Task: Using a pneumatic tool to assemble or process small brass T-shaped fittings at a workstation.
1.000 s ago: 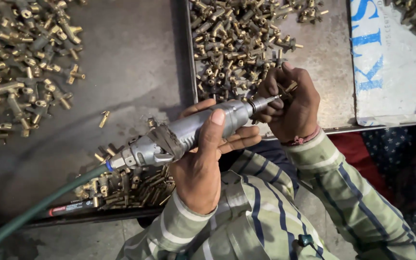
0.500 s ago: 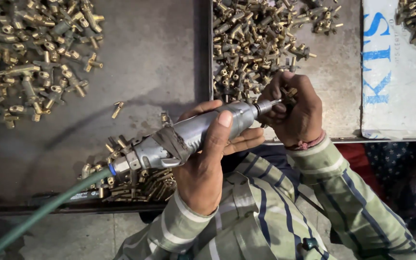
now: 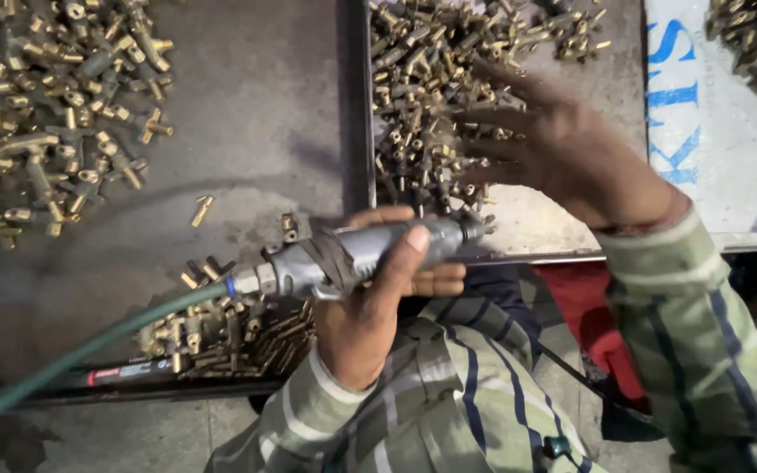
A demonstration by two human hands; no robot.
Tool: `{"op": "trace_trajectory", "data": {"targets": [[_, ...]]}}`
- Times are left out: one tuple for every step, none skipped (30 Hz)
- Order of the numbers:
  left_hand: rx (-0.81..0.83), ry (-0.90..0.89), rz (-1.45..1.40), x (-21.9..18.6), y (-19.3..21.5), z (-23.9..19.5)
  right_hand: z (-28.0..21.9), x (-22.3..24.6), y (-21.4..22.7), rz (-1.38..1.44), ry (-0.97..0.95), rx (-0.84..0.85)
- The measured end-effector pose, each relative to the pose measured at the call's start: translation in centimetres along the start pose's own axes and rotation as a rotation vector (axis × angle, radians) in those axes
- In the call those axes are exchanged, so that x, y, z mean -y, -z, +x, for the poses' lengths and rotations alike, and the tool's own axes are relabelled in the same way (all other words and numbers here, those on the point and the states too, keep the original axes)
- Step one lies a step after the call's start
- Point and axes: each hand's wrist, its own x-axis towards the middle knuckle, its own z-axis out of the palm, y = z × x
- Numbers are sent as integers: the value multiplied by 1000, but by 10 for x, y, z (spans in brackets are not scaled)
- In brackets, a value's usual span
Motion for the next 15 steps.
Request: {"op": "trace_trajectory", "data": {"targets": [[26, 14, 27, 2, 1, 0, -1, 21, 3, 350, 50, -73], [42, 33, 57, 4, 3, -4, -3, 41, 2, 710, 94, -141], [36, 35, 56, 5, 4, -7, -13, 25, 4, 714, 88, -139], [34, 9, 92, 4, 5, -6, -20, 9, 8, 318, 29, -149], [33, -18, 127, 4, 6, -5, -26, -7, 11, -77, -31, -158], [30, -19, 122, 3, 8, -6, -34, -16, 8, -79, -33, -152], [24, -35, 152, 2, 10, -6, -41, -25, 5, -412, 25, -68], [17, -56, 187, 0, 13, -6, -46, -35, 2, -741, 92, 19], [13, -61, 186, -2, 15, -3, -47, -38, -3, -740, 97, 23], [15, -77, 172, -3, 17, -4, -52, -41, -9, -822, 72, 36], [17, -93, 157, -4, 18, -4, -58, -44, -14, -903, 48, 50], [19, -93, 157, -4, 19, -3, -61, -55, -17, -905, 48, 48], [5, -85, 167, -5, 20, -1, -64, -65, -19, -844, 40, 22], [-10, -74, 173, -4, 19, -1, -68, -75, -20, -784, 30, -2], [-8, -72, 170, -2, 20, 0, -66, -68, -23, -787, 26, -1]]}}
